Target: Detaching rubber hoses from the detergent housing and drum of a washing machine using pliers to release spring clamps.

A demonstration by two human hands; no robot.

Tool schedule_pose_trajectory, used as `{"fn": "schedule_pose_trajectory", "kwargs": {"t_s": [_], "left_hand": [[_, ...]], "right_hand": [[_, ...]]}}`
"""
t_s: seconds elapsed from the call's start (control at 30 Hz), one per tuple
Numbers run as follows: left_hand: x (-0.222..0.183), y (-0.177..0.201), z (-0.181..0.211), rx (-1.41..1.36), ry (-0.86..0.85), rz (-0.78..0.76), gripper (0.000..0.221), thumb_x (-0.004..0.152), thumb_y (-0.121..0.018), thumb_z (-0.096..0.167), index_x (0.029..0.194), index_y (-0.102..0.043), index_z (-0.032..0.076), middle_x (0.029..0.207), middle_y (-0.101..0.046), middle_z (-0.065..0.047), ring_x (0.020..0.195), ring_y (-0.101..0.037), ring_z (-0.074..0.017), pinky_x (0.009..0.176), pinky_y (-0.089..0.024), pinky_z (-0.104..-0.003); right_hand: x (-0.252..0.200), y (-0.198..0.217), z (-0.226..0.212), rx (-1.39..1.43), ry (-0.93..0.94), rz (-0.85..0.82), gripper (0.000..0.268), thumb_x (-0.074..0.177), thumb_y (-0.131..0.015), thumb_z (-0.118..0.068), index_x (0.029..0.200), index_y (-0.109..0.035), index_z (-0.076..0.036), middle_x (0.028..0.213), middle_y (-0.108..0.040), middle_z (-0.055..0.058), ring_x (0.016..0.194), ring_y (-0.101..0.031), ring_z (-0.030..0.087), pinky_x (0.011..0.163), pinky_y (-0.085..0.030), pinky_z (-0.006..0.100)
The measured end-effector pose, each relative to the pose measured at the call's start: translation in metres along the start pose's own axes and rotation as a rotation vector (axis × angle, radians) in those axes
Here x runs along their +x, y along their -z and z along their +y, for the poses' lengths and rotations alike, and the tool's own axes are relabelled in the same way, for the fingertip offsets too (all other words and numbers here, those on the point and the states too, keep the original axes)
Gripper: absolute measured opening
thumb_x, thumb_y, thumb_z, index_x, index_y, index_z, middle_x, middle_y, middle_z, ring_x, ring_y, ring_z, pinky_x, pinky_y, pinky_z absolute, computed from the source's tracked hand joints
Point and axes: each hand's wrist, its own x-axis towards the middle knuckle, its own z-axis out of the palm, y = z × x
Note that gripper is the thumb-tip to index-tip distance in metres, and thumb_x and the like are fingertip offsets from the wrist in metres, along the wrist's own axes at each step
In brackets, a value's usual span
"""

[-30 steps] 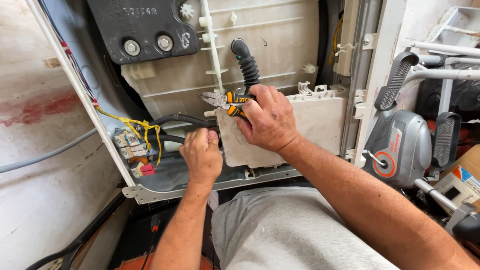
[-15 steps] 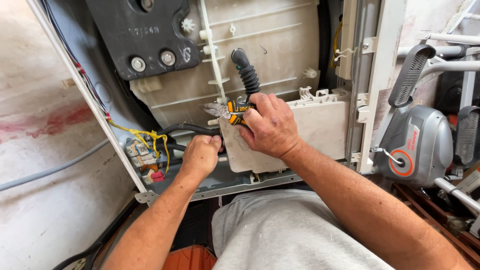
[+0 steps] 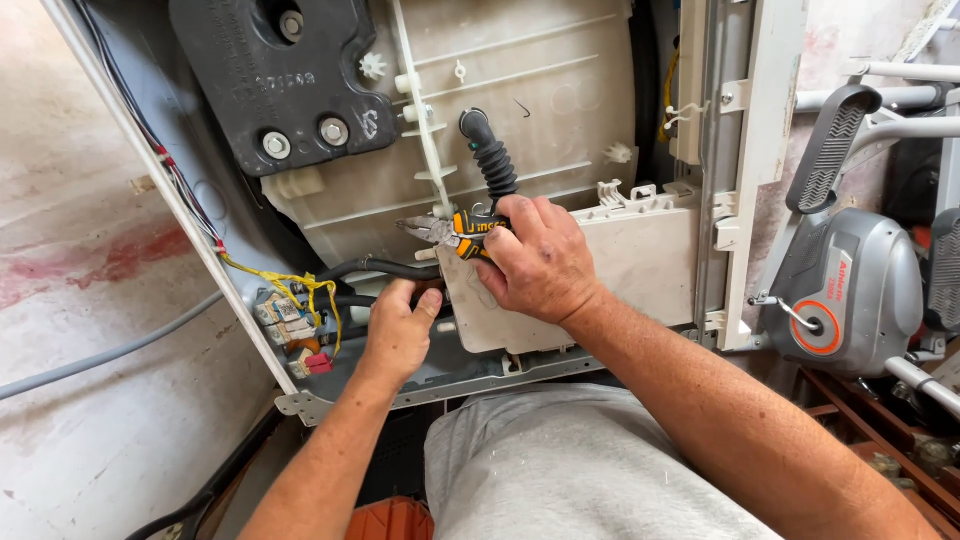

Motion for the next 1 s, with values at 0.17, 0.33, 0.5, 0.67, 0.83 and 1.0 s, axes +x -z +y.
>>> {"fn": "schedule_pose_trajectory", "kwargs": {"t_s": [0.17,0.33,0.5,0.67,0.83,1.0], "left_hand": [[-0.009,-0.025,-0.018,0.017,-0.289,0.287,0.008,0.096,-0.066,0.018,0.099,-0.071,0.012,0.096,-0.065,-0.010,0.100,-0.063,-0.0374,0.095,-0.050,-0.046],[-0.008,-0.042,-0.025,0.060,-0.323,0.422,0.015,0.100,-0.057,0.016,0.088,-0.061,0.008,0.088,-0.057,-0.011,0.096,-0.058,-0.0383,0.093,-0.048,-0.047],[-0.003,-0.041,-0.026,0.148,-0.249,0.416,0.026,0.098,-0.058,0.020,0.077,-0.056,0.004,0.081,-0.057,-0.019,0.090,-0.058,-0.0465,0.086,-0.049,-0.053],[0.007,-0.028,-0.021,0.238,-0.002,0.242,0.036,0.098,-0.056,0.033,0.077,-0.063,0.004,0.083,-0.065,-0.024,0.094,-0.062,-0.0493,0.090,-0.050,-0.056],[0.018,-0.013,-0.004,0.322,0.219,0.078,0.044,0.095,-0.053,0.048,0.079,-0.075,0.013,0.084,-0.074,-0.016,0.098,-0.068,-0.0424,0.090,-0.054,-0.051],[0.019,-0.003,0.010,0.314,0.251,-0.082,0.039,0.093,-0.052,0.041,0.080,-0.080,0.018,0.087,-0.077,-0.013,0.102,-0.069,-0.0424,0.091,-0.054,-0.052]], "right_hand": [[0.001,0.000,0.000,-0.018,0.008,-0.009,0.028,0.087,-0.071,-0.040,0.084,-0.060,-0.015,0.103,-0.057,0.010,0.083,-0.063,0.029,0.070,-0.053,0.040],[0.000,0.000,-0.002,-0.030,0.013,-0.015,0.029,0.088,-0.070,-0.041,0.084,-0.059,-0.015,0.103,-0.056,0.010,0.083,-0.063,0.028,0.069,-0.053,0.039],[0.000,0.001,-0.004,-0.039,0.013,-0.002,0.030,0.090,-0.069,-0.041,0.084,-0.058,-0.014,0.102,-0.056,0.010,0.082,-0.063,0.029,0.068,-0.053,0.039],[-0.001,0.000,-0.004,-0.047,0.021,0.000,0.030,0.090,-0.069,-0.041,0.084,-0.058,-0.014,0.103,-0.055,0.010,0.081,-0.063,0.029,0.068,-0.053,0.039],[-0.001,-0.001,-0.001,-0.043,0.010,0.016,0.031,0.092,-0.067,-0.042,0.083,-0.057,-0.014,0.102,-0.055,0.010,0.081,-0.063,0.030,0.067,-0.053,0.040],[-0.001,0.000,-0.001,-0.025,0.019,0.006,0.029,0.090,-0.069,-0.040,0.084,-0.058,-0.014,0.103,-0.055,0.010,0.082,-0.063,0.030,0.067,-0.053,0.040]]}}
